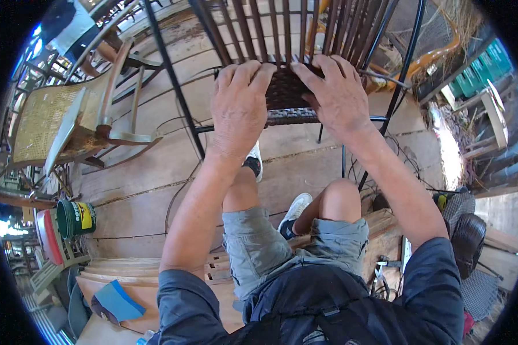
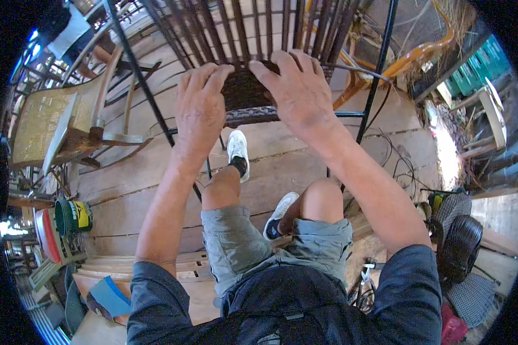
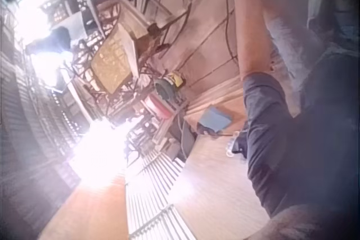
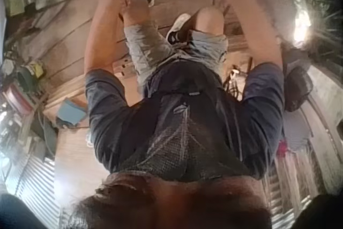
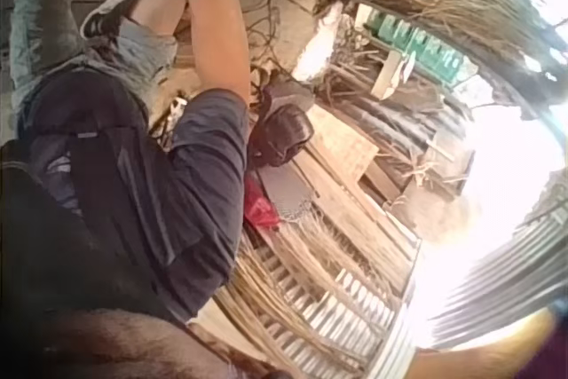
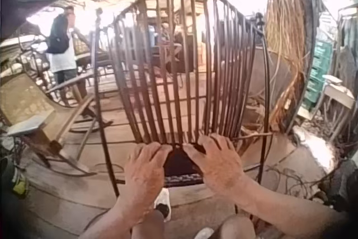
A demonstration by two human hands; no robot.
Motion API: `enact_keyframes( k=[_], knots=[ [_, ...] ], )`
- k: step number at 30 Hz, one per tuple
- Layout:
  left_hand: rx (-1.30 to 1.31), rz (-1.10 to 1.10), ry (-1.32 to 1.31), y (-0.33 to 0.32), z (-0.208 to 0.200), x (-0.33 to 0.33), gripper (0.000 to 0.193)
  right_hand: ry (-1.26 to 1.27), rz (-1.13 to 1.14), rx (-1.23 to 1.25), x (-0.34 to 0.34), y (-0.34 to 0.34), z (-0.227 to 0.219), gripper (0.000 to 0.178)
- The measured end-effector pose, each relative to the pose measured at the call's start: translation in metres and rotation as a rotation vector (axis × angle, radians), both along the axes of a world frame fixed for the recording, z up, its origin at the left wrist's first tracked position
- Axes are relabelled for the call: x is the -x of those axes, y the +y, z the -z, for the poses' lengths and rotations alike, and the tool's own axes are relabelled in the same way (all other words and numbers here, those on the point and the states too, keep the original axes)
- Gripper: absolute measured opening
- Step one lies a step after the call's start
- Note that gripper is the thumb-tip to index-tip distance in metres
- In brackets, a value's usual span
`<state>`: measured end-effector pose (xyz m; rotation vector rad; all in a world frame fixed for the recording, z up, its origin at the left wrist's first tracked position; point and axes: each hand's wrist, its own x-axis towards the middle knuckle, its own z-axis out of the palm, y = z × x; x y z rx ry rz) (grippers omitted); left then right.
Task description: Repairing or weaving a synthetic wicker-style chair by threading and pulling strands through the frame.
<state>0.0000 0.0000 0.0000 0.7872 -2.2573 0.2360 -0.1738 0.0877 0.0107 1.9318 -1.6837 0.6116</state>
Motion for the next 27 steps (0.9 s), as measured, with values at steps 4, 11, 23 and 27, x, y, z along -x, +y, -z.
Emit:
enact_keyframes(
  k=[4,11,23,27],
  knots=[
    [-0.221,0.096,0.329,-0.016,-0.012,-0.014,0.035,0.106,0.003,0.05,0.019,-0.009,0.001,0.046],
    [-0.469,-0.104,0.009,-0.015,-0.031,-0.056,0.037,0.056,0.003,0.017,-0.005,-0.003,-0.004,0.052],
    [-0.215,-0.061,0.228,0.135,-0.069,-0.118,0.01,-0.06,-0.755,-0.109,-0.092,0.0,-0.048,0.048],
    [0.08,-0.054,0.987,0.128,-0.031,-0.102,0.014,-0.053,-0.879,-0.075,-0.071,-0.024,-0.047,0.029]
  ],
)
